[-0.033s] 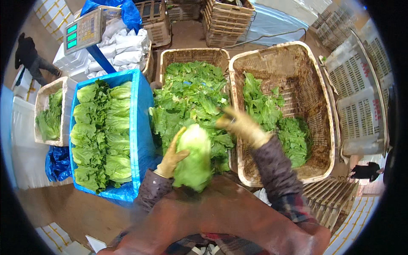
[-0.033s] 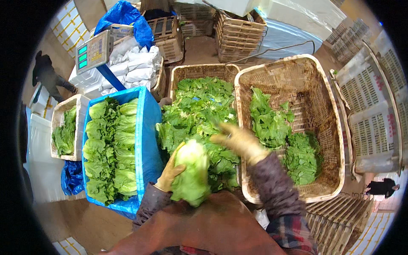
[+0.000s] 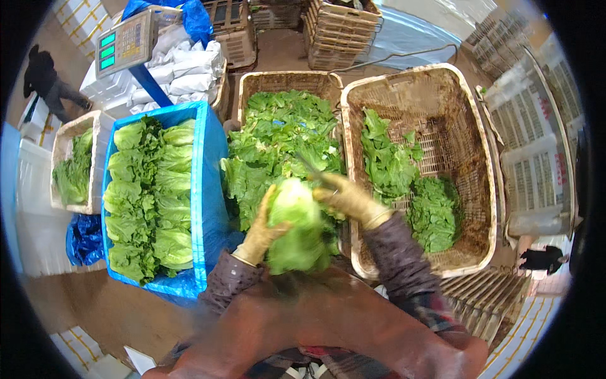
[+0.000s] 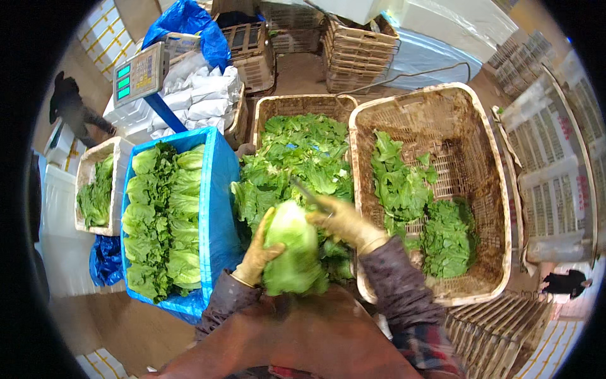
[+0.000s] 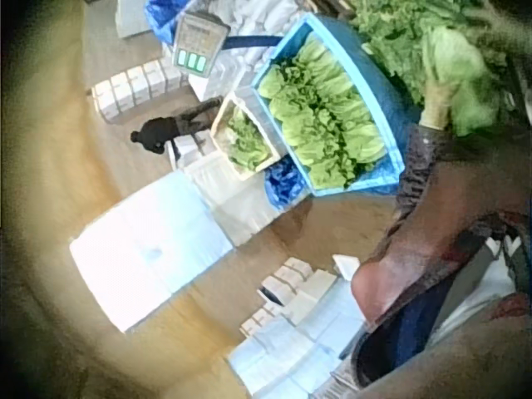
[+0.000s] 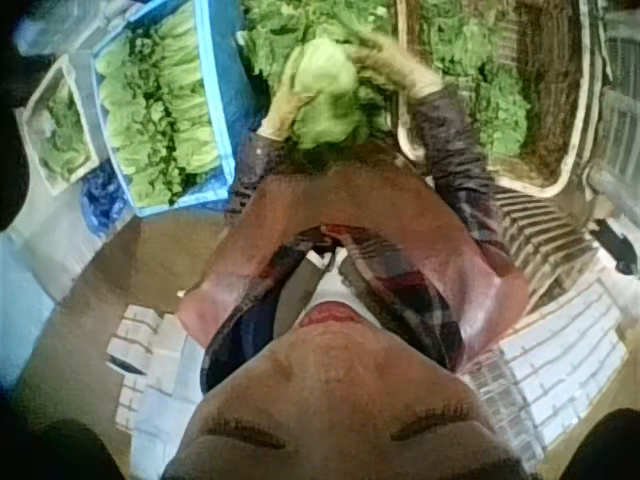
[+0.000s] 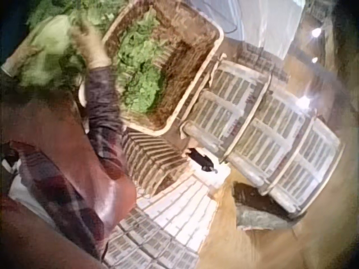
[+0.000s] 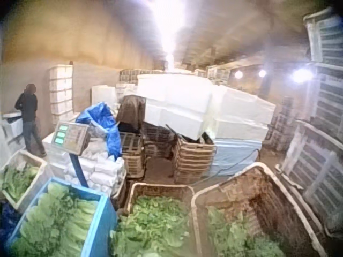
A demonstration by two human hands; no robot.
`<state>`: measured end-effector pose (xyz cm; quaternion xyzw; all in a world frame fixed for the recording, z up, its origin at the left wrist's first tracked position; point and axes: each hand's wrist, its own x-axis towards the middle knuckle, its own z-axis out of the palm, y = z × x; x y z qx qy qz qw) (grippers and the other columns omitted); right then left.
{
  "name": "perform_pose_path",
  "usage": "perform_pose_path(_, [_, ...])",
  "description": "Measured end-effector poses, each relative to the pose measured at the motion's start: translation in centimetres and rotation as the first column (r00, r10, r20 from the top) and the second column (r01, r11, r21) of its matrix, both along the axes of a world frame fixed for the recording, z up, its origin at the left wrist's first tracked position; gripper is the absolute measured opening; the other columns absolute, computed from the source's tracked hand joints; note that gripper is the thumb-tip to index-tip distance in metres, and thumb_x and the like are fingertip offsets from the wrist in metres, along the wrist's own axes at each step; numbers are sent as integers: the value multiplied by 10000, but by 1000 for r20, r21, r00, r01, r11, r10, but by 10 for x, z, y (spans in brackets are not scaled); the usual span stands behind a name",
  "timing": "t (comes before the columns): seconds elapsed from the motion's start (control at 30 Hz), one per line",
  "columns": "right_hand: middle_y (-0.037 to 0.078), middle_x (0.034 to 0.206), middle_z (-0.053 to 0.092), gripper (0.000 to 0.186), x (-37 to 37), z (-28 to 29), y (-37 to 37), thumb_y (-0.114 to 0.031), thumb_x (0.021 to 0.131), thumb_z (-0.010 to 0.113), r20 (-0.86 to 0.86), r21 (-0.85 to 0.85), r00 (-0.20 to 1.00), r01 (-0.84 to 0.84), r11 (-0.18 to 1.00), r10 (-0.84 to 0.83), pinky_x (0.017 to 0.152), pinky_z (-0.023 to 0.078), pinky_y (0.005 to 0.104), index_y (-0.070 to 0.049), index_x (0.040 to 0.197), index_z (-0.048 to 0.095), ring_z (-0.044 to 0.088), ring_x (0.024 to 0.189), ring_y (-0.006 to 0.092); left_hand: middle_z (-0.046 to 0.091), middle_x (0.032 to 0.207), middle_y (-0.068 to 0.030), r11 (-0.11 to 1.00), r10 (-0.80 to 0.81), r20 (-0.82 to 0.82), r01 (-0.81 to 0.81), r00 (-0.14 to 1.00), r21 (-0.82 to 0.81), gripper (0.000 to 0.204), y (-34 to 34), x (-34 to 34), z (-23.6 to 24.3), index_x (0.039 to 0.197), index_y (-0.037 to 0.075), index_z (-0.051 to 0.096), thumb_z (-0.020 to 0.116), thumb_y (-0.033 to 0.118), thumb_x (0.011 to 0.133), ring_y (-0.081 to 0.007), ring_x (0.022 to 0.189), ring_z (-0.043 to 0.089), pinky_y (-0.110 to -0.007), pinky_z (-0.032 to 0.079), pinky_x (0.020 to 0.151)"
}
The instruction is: The person repeatedly picks up heads of lettuce from a woven basket, trims the base with a knife, and places the trimmed heads into a blue bin. The person also removes outer leaves and places them into a separate basket. The process is repeated for multiple heads of lettuce.
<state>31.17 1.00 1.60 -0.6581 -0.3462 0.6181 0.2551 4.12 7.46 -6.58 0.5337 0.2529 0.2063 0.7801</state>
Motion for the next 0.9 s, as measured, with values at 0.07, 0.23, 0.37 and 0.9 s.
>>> perform_pose_path(0.07, [112,1317,648,700,0,-72,-26,-477,965,710,-306,307,941,240,921,-144,977,549,347,-43,1479,518,637,1180,201,151,1714,-170,993,-115,58,115,992,15,1148,0,2,8,1681,180,43,835,255,853,-319,1548,256,-450,320,1199])
perform_pose_path(0.23, [108,1385,612,857,-54,-149,-18,-481,883,801,-826,134,546,426,895,-136,1055,515,381,-22,1516,450,609,1244,221,131,1711,-233,930,314,-237,-349,919,-120,1201,-1,-35,46,1677,270,-25,837,226,841,-436,1535,254,-552,356,1167])
perform_pose_path(0.37, [101,1383,619,878,-144,-85,39,-468,833,853,-539,402,840,199,894,55,1000,537,350,-9,1489,493,647,1173,196,252,1644,-117,899,421,-430,-430,799,81,1171,-30,-73,58,1653,82,101,877,115,777,-238,1477,320,-391,293,1214])
perform_pose_path(0.9, [225,1170,710,530,-326,-69,215,-371,943,666,435,389,782,-610,690,446,926,534,443,-30,1347,623,684,1085,356,561,1434,-185,634,657,-355,-231,665,738,1132,52,-341,50,1564,38,321,971,215,654,-328,1312,574,-428,452,1123])
